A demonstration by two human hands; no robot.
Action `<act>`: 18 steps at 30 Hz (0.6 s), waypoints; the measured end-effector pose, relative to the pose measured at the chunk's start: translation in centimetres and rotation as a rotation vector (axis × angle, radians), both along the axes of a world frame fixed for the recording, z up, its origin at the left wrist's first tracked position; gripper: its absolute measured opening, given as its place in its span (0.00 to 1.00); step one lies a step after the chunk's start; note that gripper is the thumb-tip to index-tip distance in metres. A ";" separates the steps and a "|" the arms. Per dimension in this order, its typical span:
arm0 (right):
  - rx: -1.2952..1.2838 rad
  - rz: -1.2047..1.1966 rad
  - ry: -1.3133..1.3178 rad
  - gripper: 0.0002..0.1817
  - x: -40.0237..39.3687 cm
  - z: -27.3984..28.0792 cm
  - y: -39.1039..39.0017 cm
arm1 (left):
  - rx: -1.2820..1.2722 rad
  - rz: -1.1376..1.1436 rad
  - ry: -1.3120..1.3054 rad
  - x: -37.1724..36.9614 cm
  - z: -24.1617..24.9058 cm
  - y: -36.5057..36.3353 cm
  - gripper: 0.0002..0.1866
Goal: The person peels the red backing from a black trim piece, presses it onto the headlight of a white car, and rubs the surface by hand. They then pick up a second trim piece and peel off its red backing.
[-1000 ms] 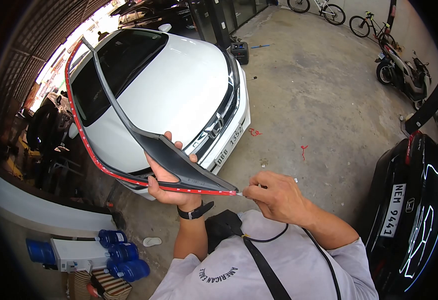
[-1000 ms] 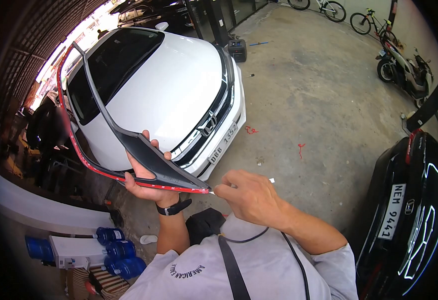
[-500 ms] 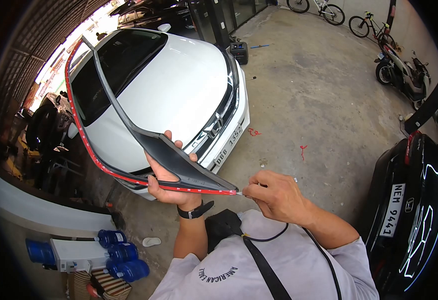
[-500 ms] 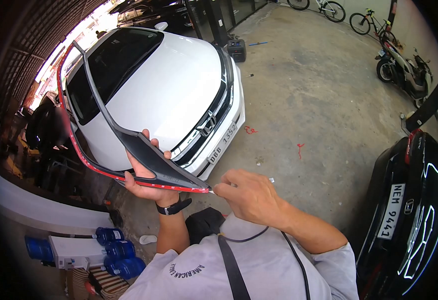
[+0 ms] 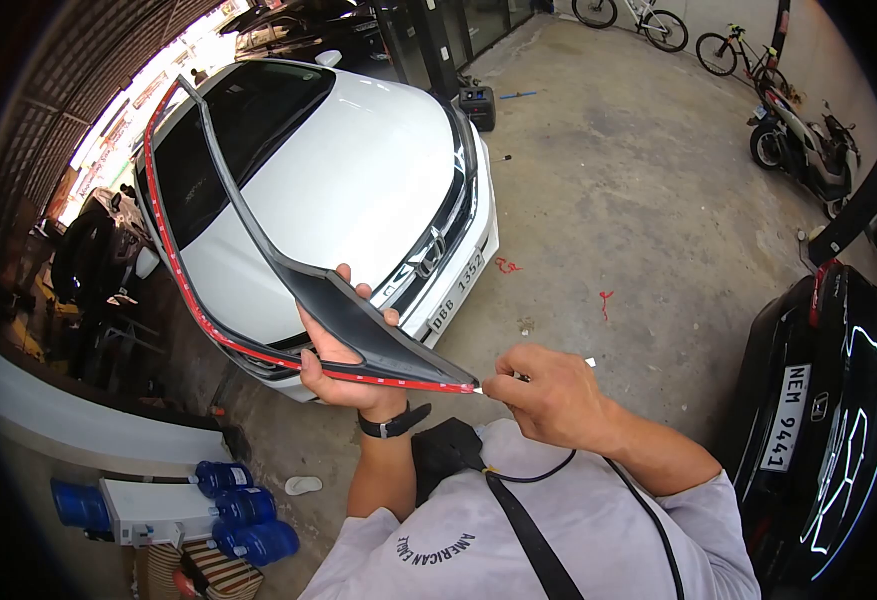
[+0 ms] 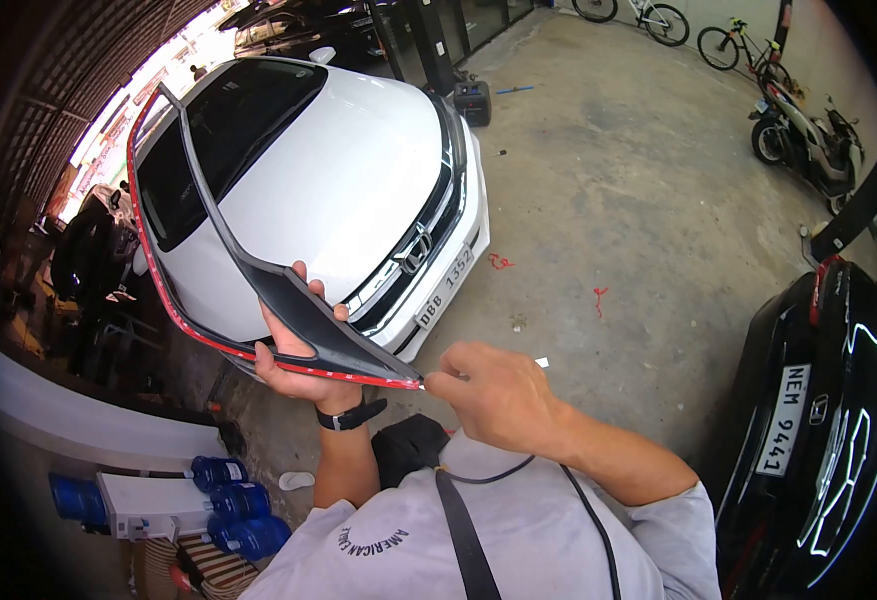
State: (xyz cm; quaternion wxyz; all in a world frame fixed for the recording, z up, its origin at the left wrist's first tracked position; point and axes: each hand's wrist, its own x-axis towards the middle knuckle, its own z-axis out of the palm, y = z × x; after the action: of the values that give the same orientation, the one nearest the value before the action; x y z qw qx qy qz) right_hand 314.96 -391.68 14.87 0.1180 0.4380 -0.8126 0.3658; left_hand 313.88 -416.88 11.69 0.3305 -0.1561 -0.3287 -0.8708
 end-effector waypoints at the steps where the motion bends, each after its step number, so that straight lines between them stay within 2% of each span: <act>1: 0.021 -0.004 0.020 0.08 0.0 0.0 0.0 | 0.002 0.003 -0.008 0.0 0.0 0.1 0.48; 5: 0.062 0.021 -0.010 0.08 -0.8 -0.3 0.0 | -0.013 0.009 -0.029 0.0 0.1 0.5 0.48; 7: -0.517 -0.179 -0.747 0.07 -1.8 -1.1 -0.1 | -0.065 -0.039 -0.037 0.0 -0.4 0.8 0.49; 8: -0.515 -0.177 -0.749 0.07 -2.0 -1.1 0.1 | -0.030 -0.100 -0.043 0.0 -0.8 1.1 0.48; 10: -0.377 -0.041 -0.495 0.06 -2.6 -0.8 0.7 | 0.044 -0.144 -0.085 0.0 -0.5 1.5 0.48; 11: -0.373 -0.038 -0.497 0.06 -2.4 -0.9 1.0 | 0.120 -0.189 -0.137 0.2 -0.6 1.6 0.48; 13: -0.259 0.091 -0.345 0.05 -1.8 -1.2 1.2 | 0.137 -0.160 -0.158 0.0 -1.0 1.1 0.46; 18: -0.174 0.133 -0.290 0.05 -0.5 -0.3 1.2 | 0.159 -0.135 -0.225 0.2 -1.5 0.4 0.43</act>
State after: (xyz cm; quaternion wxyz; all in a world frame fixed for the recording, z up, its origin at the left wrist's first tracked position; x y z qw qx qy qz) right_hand 314.49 -390.52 14.55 0.0125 0.4218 -0.7557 0.5008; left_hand 314.10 -416.44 10.22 0.2436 -0.0525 -0.2822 -0.9264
